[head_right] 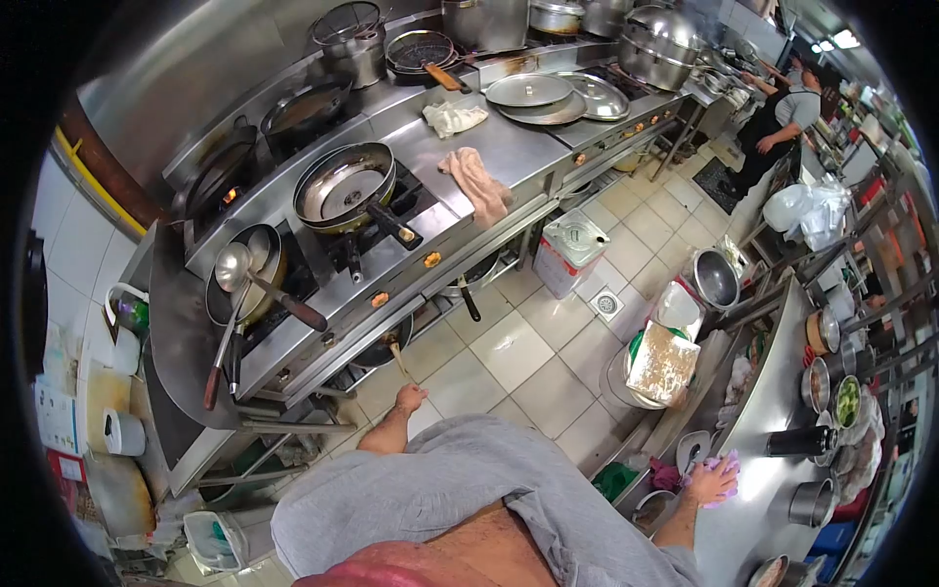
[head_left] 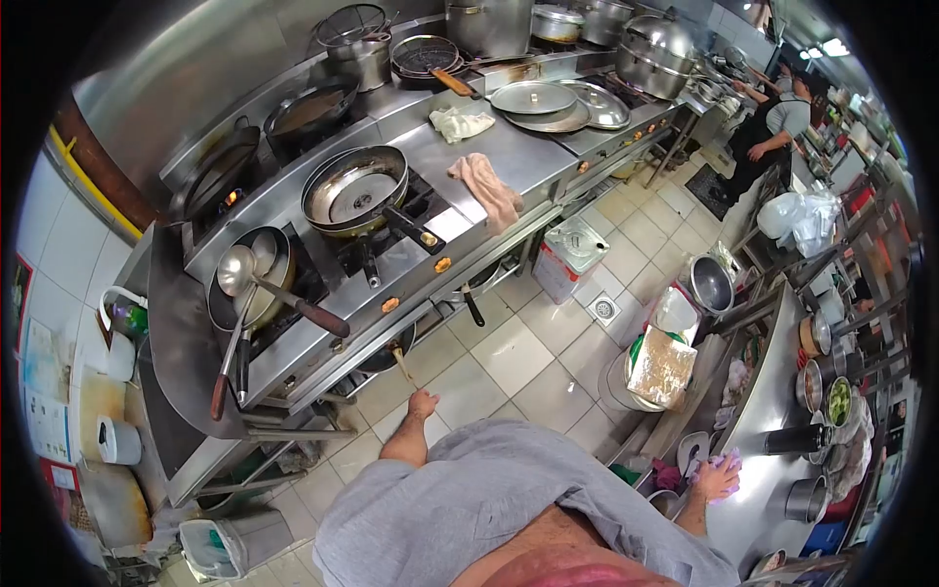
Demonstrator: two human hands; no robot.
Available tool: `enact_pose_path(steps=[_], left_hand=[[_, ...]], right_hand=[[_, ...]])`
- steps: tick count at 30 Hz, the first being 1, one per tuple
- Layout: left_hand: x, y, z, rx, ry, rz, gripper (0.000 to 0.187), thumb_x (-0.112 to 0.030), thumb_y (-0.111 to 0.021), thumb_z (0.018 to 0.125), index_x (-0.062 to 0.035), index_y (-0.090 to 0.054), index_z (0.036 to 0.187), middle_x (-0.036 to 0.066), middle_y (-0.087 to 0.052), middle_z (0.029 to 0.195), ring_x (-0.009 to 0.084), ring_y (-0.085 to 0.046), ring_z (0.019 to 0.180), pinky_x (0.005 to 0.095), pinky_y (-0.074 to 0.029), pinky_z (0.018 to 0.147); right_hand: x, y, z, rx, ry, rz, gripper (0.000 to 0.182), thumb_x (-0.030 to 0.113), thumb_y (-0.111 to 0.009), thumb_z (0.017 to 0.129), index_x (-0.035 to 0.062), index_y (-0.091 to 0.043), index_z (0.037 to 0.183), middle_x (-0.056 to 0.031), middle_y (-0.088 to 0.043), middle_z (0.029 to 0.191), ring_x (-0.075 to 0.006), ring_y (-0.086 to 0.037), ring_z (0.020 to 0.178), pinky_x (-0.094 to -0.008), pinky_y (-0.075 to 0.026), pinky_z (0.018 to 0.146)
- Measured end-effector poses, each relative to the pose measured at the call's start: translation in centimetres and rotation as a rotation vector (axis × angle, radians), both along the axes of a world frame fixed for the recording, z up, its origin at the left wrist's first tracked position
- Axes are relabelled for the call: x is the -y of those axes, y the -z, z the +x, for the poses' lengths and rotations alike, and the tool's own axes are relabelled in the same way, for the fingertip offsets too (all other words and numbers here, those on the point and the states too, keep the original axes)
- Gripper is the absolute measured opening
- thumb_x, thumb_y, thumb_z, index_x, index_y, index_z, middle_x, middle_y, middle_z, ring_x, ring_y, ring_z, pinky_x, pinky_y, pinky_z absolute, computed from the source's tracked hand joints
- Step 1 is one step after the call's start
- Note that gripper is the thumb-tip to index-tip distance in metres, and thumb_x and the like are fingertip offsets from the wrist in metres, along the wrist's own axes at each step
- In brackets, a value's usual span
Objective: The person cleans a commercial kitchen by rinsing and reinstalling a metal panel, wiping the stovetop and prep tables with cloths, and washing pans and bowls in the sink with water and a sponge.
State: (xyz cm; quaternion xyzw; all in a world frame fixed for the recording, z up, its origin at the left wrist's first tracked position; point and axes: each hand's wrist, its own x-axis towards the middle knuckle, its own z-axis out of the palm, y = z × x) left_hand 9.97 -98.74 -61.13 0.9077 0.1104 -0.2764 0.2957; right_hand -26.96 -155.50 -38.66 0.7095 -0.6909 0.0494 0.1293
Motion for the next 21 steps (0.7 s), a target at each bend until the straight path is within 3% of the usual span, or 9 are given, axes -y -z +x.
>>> enact_pose_path(steps=[10, 15, 21], left_hand=[[0.3, -0.8, 0.4, -0.051, 0.046, -0.011, 0.053, -0.038, -0.067, 0.072, -0.0013, -0.057, 0.109, 0.017, -0.058, 0.110, 0.0275, -0.054, 0.105, 0.0345, -0.042, 0.090], [0.3, -0.7, 0.6, -0.088, 0.029, -0.019, 0.053, -0.039, -0.067, 0.071, -0.0012, -0.059, 0.106, 0.017, -0.060, 0.108, 0.0272, -0.055, 0.104, 0.0344, -0.043, 0.089], [-0.8, 1.8, 1.1, -0.091, 0.066, -0.030, 0.051, -0.039, -0.068, 0.070, -0.0024, -0.060, 0.103, 0.016, -0.060, 0.107, 0.0275, -0.055, 0.103, 0.0353, -0.043, 0.089]], right_hand=[[0.4, 0.7, -0.5, 0.014, 0.026, -0.002, 0.073, 0.031, -0.066, 0.062, 0.0332, -0.038, 0.130, 0.0032, -0.026, 0.141, -0.0248, -0.023, 0.130, -0.0572, -0.025, 0.098], [0.1, 0.1, -0.3, 0.055, -0.004, 0.041, 0.077, 0.031, -0.069, 0.063, 0.0295, -0.036, 0.132, -0.0006, -0.023, 0.143, -0.0285, -0.020, 0.132, -0.0582, -0.022, 0.099], [-0.5, -0.7, 0.2, 0.075, 0.023, 0.059, 0.080, 0.029, -0.069, 0.061, 0.0304, -0.034, 0.133, -0.0012, -0.023, 0.143, -0.0294, -0.020, 0.132, -0.0572, -0.019, 0.102]])
